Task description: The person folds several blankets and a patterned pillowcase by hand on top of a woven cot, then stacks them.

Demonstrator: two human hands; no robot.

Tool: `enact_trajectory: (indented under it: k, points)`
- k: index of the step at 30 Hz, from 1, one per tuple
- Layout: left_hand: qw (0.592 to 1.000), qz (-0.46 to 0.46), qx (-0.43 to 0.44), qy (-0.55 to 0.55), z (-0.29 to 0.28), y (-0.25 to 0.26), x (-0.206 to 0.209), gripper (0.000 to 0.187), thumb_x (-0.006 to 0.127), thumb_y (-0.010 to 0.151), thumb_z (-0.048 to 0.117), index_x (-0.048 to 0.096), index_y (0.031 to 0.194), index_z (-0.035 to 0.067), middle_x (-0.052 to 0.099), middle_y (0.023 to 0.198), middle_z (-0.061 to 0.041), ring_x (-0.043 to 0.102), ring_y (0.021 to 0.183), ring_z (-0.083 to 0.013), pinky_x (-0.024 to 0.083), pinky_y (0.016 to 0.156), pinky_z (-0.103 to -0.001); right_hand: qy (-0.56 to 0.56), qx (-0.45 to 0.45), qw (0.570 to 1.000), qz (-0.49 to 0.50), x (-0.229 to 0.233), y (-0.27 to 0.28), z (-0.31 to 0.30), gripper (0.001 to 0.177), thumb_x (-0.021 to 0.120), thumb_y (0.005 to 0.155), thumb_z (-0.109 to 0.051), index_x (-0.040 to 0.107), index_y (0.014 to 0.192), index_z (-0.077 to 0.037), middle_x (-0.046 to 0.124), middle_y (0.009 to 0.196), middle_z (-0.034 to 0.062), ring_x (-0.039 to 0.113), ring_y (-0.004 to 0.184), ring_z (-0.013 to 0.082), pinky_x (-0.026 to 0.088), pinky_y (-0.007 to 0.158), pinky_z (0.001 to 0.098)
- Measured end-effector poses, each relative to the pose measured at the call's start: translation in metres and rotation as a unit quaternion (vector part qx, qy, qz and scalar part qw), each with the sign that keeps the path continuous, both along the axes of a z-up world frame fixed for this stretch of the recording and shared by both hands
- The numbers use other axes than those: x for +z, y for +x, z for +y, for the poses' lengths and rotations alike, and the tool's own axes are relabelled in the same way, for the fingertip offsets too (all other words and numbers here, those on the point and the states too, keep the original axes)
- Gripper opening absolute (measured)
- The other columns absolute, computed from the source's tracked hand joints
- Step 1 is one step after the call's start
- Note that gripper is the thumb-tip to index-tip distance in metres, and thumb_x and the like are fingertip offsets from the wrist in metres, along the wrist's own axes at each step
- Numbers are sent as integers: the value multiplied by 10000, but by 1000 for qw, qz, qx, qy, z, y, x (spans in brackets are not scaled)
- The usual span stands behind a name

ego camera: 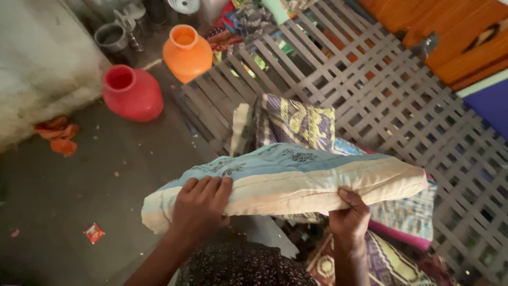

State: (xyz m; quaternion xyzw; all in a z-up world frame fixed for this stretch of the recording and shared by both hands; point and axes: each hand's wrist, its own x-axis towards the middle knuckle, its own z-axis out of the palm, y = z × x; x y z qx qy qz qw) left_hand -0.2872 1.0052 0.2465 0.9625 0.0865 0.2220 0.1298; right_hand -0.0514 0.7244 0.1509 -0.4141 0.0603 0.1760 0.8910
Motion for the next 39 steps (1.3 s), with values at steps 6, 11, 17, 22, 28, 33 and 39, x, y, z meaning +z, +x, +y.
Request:
enact_trajectory:
  k: [6,11,17,22,28,33,39]
  points:
    - [1000,-8,4,-10,108,21,-16,735,867,451,235,656,1119,15,723,1000,-123,693,925,-288,496,812,-433,-26,-25,999,-23,3,15,112,541,596,732,40,583,1271,8,683,1109,84,669,1061,227,500,1057,375]
    - [999,1,-27,-17,222,37,-26,736,862,476,303,658,1120,9,720,991,-147,686,902,-313,487,805,-461,-13,-51,997,-58,5,13,219,722,594,745,64,498,1458,-1,622,1179,100,647,1100,251,508,1081,392]
    - [997,33,-62,-34,340,64,-31,653,803,516,222,665,1123,25,717,967,-121,688,903,-293,488,807,-442,-29,-102,994,-40,9,12,332,726,565,704,49,500,1424,-23,647,1203,96,650,1135,267,510,1066,402]
    - [994,46,-98,-18,429,94,-37,666,808,534,229,662,1145,7,714,989,-128,683,916,-298,484,820,-438,-33,-117,993,5,-2,26,406,700,561,724,37,497,1417,-42,623,1212,99,630,1159,275,502,1075,413]
    - [988,73,-122,-56,517,152,-46,675,851,562,311,648,1143,32,711,983,-125,678,943,-319,467,826,-479,-44,-142,988,-41,-15,64,485,689,561,718,27,506,1402,-30,621,1214,95,617,1147,264,486,1057,401]
    - [981,62,-173,-55,581,213,-54,661,824,540,268,648,1138,47,694,926,-103,671,884,-305,473,801,-471,-97,-163,980,-53,-15,96,539,609,557,739,32,515,1345,1,640,1227,118,627,1185,270,480,1085,404]
    - [973,95,-208,-31,652,288,-43,617,811,542,208,662,1121,52,689,887,-84,672,851,-285,479,767,-444,-40,-229,972,15,-23,137,596,659,564,774,52,520,1428,-13,637,1215,104,615,1163,280,474,1072,416]
